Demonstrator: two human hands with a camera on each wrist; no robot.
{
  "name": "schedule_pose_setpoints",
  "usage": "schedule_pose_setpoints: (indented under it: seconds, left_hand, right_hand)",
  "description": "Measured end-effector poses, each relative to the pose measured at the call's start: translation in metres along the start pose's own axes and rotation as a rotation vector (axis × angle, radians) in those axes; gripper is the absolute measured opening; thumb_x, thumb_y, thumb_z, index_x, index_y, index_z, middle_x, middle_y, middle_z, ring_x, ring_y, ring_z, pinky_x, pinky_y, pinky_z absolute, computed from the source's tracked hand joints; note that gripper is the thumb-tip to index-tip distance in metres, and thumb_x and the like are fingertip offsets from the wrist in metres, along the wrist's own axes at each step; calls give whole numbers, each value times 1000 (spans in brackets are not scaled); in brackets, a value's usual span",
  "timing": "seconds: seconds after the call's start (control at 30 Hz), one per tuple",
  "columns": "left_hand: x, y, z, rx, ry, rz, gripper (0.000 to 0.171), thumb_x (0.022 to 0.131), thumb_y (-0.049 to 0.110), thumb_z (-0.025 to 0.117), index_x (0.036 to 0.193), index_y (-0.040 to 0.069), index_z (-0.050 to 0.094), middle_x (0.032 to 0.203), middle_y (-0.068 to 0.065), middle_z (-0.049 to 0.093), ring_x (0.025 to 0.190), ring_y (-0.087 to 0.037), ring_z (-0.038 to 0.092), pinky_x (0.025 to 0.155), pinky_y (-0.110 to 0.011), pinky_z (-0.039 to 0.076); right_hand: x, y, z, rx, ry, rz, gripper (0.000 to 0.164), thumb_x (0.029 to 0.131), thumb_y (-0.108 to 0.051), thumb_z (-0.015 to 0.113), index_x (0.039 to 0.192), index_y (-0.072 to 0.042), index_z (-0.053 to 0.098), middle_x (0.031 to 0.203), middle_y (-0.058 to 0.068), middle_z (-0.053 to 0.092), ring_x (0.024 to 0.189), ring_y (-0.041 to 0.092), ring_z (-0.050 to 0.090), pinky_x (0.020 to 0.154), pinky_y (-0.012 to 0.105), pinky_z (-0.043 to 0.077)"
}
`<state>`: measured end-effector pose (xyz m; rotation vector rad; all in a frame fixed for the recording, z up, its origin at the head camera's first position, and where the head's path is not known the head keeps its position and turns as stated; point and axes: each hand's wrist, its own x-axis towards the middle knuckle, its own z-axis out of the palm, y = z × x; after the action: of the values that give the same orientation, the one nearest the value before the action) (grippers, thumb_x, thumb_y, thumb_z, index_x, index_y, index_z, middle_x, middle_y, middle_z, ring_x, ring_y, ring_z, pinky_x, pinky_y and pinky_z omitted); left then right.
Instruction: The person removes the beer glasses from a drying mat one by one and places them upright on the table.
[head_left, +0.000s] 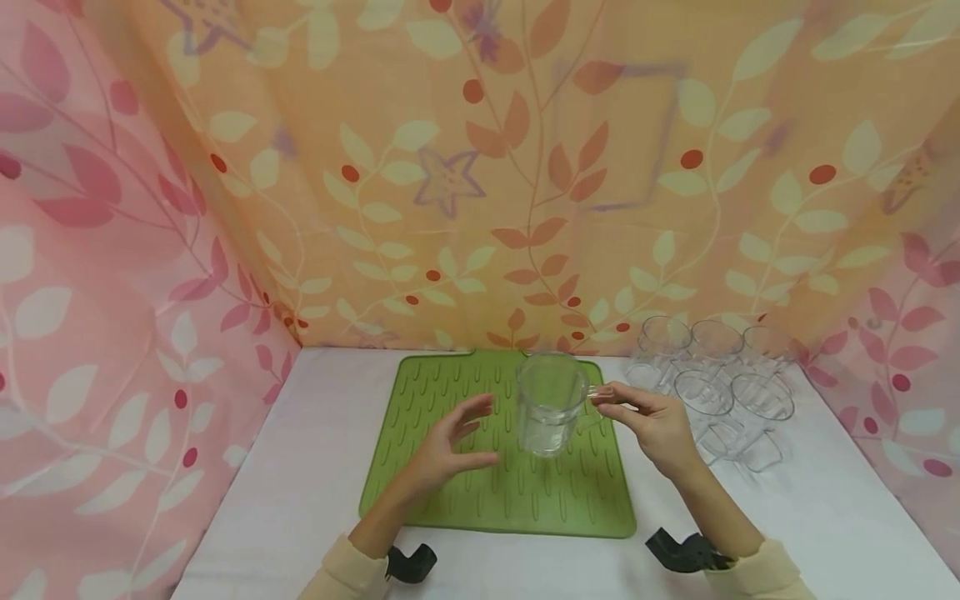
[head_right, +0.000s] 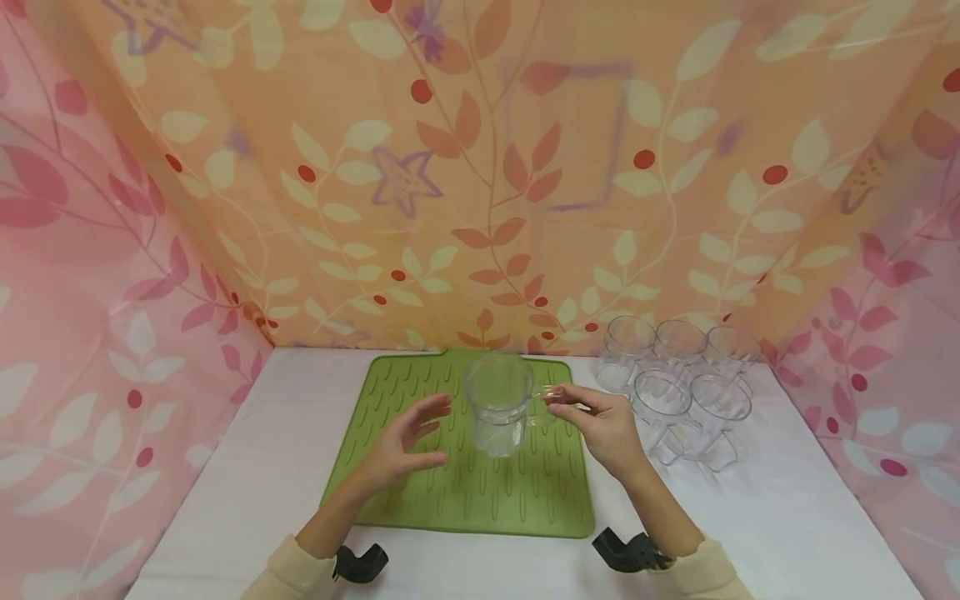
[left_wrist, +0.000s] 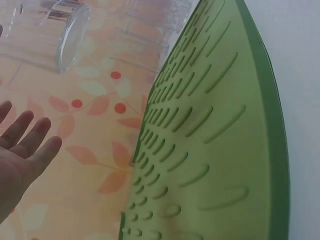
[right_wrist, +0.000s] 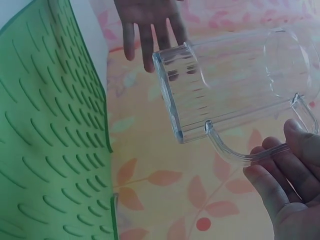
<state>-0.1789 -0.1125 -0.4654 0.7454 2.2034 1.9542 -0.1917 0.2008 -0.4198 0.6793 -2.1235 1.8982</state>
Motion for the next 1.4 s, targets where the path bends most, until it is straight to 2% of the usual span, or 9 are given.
schedule_pose_setpoints:
  seconds: [0.1,0.2,0.4,0.53,0.73,0.83,1.03,1.2,1.4]
  left_hand:
    - [-4,0,-3,15,21,-3,75,83,7,76,147,5,37,151,-13,42,139,-39,38,116,-51,33]
    - [-10,-1,-7,35,45,-21,75,83,7,76,148,5,37,151,-12,42,140,-36,39,115,-53,32]
    - [-21,-5,-15,84,79,-86,76,83,11,76,148,12,37,152,-6,42,142,-30,38,117,-45,33]
    - [-28,-4,-21,85,99,-116,78,83,16,77,149,10,36,153,-8,41,143,-30,37,118,-49,31]
    - [-36,-9,-29,107,142,-117,77,82,16,78,148,14,38,152,-10,41,142,-34,37,118,-56,28]
    - [-40,-13,-33,129,159,-120,76,82,14,78,147,14,39,153,-11,41,142,-35,36,118,-56,27]
    - [-47,-18,-40,164,179,-141,78,81,18,78,148,14,38,155,-12,37,143,-36,32,118,-58,25]
    - [-53,-21,-44,197,190,-170,80,82,20,78,150,13,36,156,-12,35,145,-38,29,118,-61,23]
    - [-61,-25,-49,235,206,-192,80,82,20,79,149,16,36,156,-10,35,145,-38,28,118,-61,23]
  right_hand:
    - [0,-3,-4,23,17,-19,26,83,13,65,108,21,63,95,-11,76,89,3,72,78,18,59]
    - [0,-6,-8,40,43,-37,26,82,16,65,108,22,62,95,-9,76,89,3,72,80,18,58]
    - [-1,-9,-18,9,109,-22,27,81,16,65,108,16,66,94,-11,76,88,2,72,81,15,57]
    - [-2,-11,-25,-2,120,-33,26,82,17,64,107,23,62,95,-11,76,90,2,72,82,14,56]
    - [-2,-16,-33,62,153,-47,29,84,16,63,112,21,61,95,-8,77,91,3,72,84,14,55]
    - [-1,-18,-37,111,183,-53,31,84,18,61,114,23,59,96,-5,77,91,5,73,84,16,56]
    - [-2,-22,-43,90,260,-22,29,84,18,62,112,24,59,94,-4,77,89,6,73,80,17,57]
    - [-3,-24,-49,135,278,-56,32,82,22,61,113,28,55,94,-1,77,87,8,74,79,18,57]
    - [-4,-27,-57,143,317,-66,33,81,23,61,113,27,54,94,1,77,87,10,74,79,19,57]
